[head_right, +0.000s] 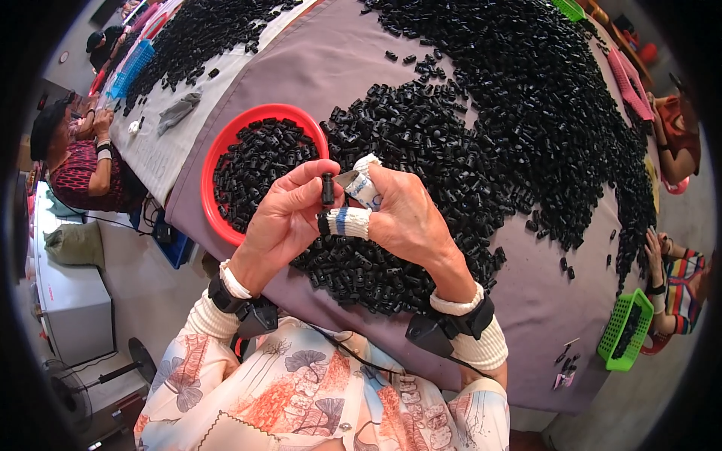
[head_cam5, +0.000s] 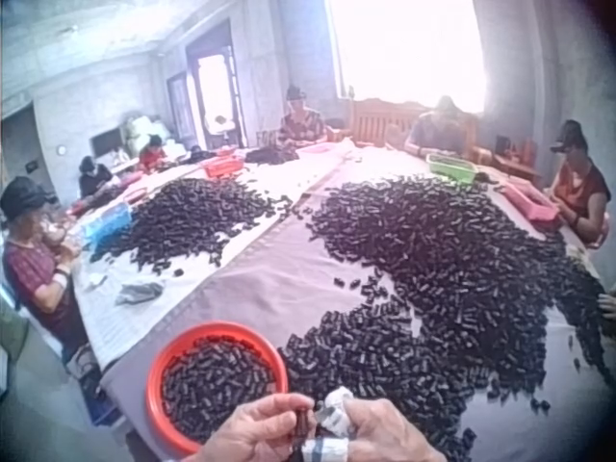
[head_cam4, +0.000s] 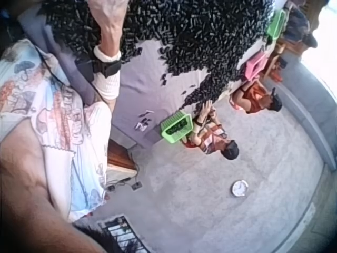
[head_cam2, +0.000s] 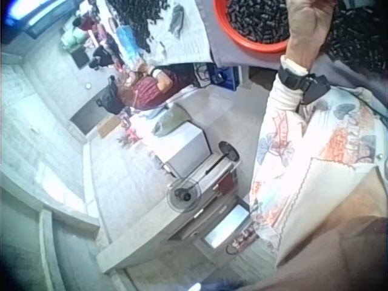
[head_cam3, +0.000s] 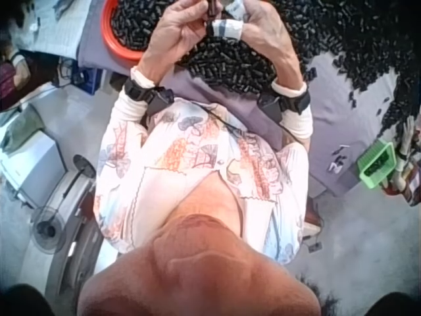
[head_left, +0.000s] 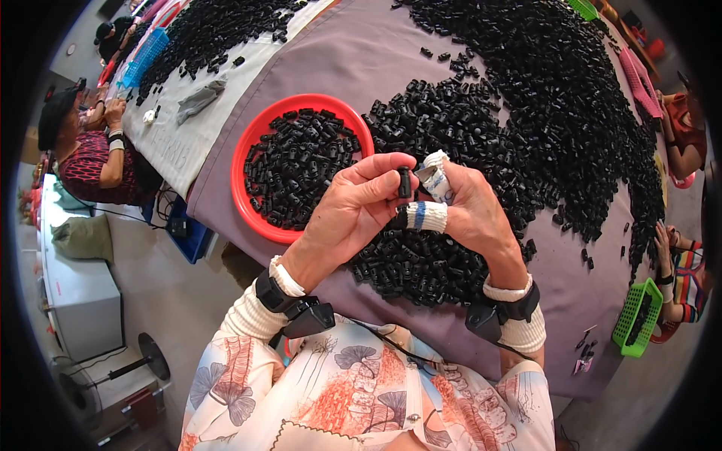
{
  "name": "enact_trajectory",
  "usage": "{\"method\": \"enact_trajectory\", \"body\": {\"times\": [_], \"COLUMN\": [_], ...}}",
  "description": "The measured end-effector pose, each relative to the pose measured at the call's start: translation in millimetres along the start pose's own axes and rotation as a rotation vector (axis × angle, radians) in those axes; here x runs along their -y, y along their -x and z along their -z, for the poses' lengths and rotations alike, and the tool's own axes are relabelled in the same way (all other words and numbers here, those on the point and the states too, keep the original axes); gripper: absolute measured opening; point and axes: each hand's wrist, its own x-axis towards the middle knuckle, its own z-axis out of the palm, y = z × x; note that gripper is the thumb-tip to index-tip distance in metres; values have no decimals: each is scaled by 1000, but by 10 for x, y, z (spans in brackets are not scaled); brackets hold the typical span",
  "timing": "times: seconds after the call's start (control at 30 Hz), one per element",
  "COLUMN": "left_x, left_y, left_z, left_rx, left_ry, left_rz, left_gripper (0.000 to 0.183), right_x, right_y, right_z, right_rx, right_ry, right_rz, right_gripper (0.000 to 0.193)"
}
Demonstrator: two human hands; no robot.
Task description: Sort through small black plastic components on a table.
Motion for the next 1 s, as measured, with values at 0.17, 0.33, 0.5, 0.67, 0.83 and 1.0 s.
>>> {"method": "enact_trajectory", "body": {"times": [0.17, 0.33, 0.5, 0.67, 0.83, 1.0], "left_x": [-5, -94, -545, -368, 227, 388], "left_y": [11, 47, 273, 337, 129, 121], "left_z": [-55, 16, 393, 357, 273, 272], "left_rx": [-11, -116, -515, -480, -98, -127], "left_ry": [-44, -219, -903, -1218, -1766, -1940], "left_rz": [-17, -90, -463, -415, -475, -379], "left_gripper": [23, 21, 21, 17, 15, 22], "right_x": [-20, -34, -29, -50, -111, -126], "right_y": [-29, -3, 71, 133, 144, 220], "right_z": [-24, 12, 220, 327, 275, 301], "right_rx": [18, 60, -63, -121, -110, -83], "right_ry": [16, 23, -30, -71, 21, -24], "right_rz": [49, 39, -105, -234, -166, -244], "right_gripper": [35, 34, 35, 22, 25, 26]}}
